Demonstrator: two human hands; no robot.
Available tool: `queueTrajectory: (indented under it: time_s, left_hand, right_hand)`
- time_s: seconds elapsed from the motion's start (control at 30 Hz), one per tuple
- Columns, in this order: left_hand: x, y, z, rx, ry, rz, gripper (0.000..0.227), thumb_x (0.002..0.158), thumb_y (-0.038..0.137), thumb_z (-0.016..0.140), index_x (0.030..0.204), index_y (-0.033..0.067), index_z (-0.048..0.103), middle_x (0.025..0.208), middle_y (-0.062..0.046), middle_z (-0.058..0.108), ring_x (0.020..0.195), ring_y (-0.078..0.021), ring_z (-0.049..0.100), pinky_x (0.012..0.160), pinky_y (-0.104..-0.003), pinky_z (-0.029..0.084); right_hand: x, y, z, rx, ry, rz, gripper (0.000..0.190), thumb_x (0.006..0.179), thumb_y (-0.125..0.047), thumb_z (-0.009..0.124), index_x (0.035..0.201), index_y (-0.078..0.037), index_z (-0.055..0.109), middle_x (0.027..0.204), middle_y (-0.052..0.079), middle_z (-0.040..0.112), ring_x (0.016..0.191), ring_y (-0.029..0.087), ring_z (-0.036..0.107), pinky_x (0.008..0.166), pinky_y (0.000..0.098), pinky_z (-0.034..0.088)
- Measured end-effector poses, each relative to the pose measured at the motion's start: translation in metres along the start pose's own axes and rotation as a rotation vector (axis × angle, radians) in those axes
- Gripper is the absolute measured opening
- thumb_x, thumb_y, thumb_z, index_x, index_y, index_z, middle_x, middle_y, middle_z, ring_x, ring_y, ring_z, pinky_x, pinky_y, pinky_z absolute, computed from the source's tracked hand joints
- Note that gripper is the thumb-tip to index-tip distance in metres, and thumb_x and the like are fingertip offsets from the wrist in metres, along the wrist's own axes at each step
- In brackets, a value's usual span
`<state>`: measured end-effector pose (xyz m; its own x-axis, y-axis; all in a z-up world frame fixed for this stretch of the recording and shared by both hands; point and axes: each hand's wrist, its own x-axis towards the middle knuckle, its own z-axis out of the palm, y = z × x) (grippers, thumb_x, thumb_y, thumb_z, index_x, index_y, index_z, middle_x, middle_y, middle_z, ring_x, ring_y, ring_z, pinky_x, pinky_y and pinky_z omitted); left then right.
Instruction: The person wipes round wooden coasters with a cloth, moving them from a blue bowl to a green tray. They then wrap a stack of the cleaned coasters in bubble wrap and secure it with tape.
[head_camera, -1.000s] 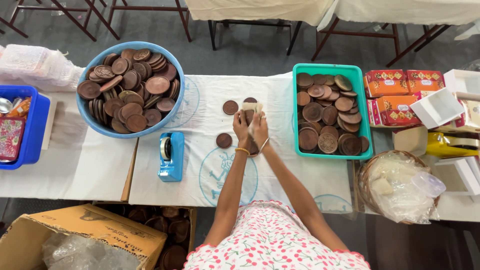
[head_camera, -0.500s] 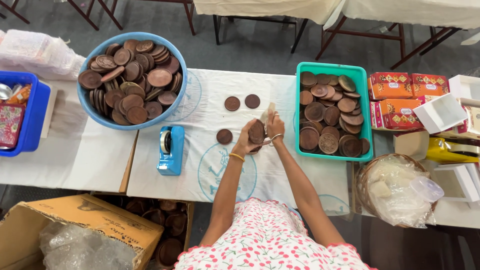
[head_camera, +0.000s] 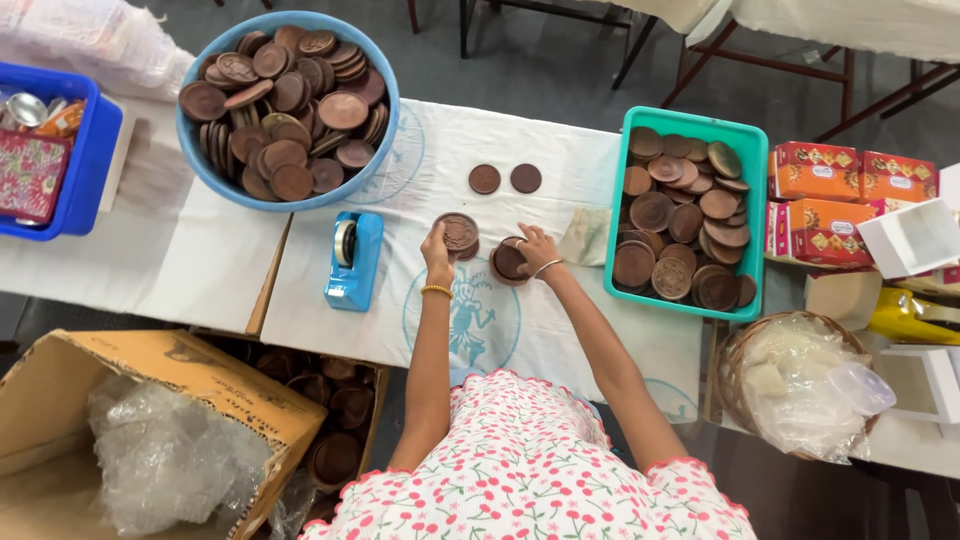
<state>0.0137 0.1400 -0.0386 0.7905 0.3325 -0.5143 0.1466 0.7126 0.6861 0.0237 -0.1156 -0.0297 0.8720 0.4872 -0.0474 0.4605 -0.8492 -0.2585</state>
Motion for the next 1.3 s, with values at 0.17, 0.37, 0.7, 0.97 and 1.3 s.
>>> queueTrajectory:
  time_s: [0.17, 0.37, 0.7, 0.97, 1.3]
  left_hand:
    - [-0.027, 0.007, 0.002, 0.240, 0.131, 0.035, 0.040, 0.099, 0.030, 0.058, 0.126, 0.0016, 0.057, 0.115, -0.013, 0.068, 0.101, -0.0273, 0.070, 0.082, -0.041, 0.061]
    - [-0.017, -0.016, -0.010, 0.621, 0.131, 0.178, 0.035, 0.097, 0.027, 0.061, 0.121, 0.0017, 0.068, 0.108, -0.012, 0.074, 0.097, -0.0242, 0.069, 0.084, -0.038, 0.056]
    - [-0.042, -0.007, 0.017, 0.696, 0.058, 0.151, 0.034, 0.089, 0.012, 0.071, 0.122, 0.0041, 0.072, 0.112, -0.012, 0.077, 0.098, -0.0225, 0.075, 0.086, -0.037, 0.062]
    - [-0.032, -0.034, 0.010, 0.878, 0.126, 0.280, 0.028, 0.088, 0.014, 0.074, 0.115, 0.0064, 0.076, 0.108, -0.014, 0.078, 0.099, -0.0262, 0.075, 0.091, -0.037, 0.057]
    - [-0.046, -0.072, 0.048, 1.224, -0.055, 0.363, 0.032, 0.079, 0.020, 0.084, 0.109, 0.0118, 0.079, 0.098, -0.015, 0.077, 0.095, -0.0313, 0.076, 0.087, -0.039, 0.059]
  right_hand:
    - [-0.002, -0.019, -0.009, -0.066, -0.230, 0.067, 0.103, 0.057, -0.024, 0.096, 0.147, -0.041, 0.049, 0.162, 0.016, 0.026, 0.146, 0.040, 0.030, 0.111, 0.0555, 0.036]
    - [0.004, -0.011, 0.012, -0.271, -0.177, -0.037, 0.090, 0.060, -0.028, 0.096, 0.139, -0.039, 0.054, 0.168, 0.014, 0.026, 0.154, 0.037, 0.028, 0.118, 0.0569, 0.033]
    - [-0.003, 0.001, 0.043, -0.296, 0.232, -0.231, 0.067, 0.076, -0.013, 0.085, 0.134, -0.034, 0.059, 0.160, 0.017, 0.037, 0.147, 0.037, 0.034, 0.111, 0.0590, 0.035]
    - [-0.027, -0.018, -0.047, 0.246, 0.086, 0.070, 0.087, 0.060, -0.016, 0.093, 0.134, -0.015, 0.048, 0.137, 0.013, 0.053, 0.129, 0.035, 0.054, 0.104, 0.0511, 0.050]
    - [-0.087, 0.027, 0.007, 1.807, 0.425, 0.776, 0.087, 0.079, -0.012, 0.072, 0.151, -0.023, 0.025, 0.123, 0.008, 0.060, 0.105, 0.024, 0.067, 0.085, 0.0506, 0.060]
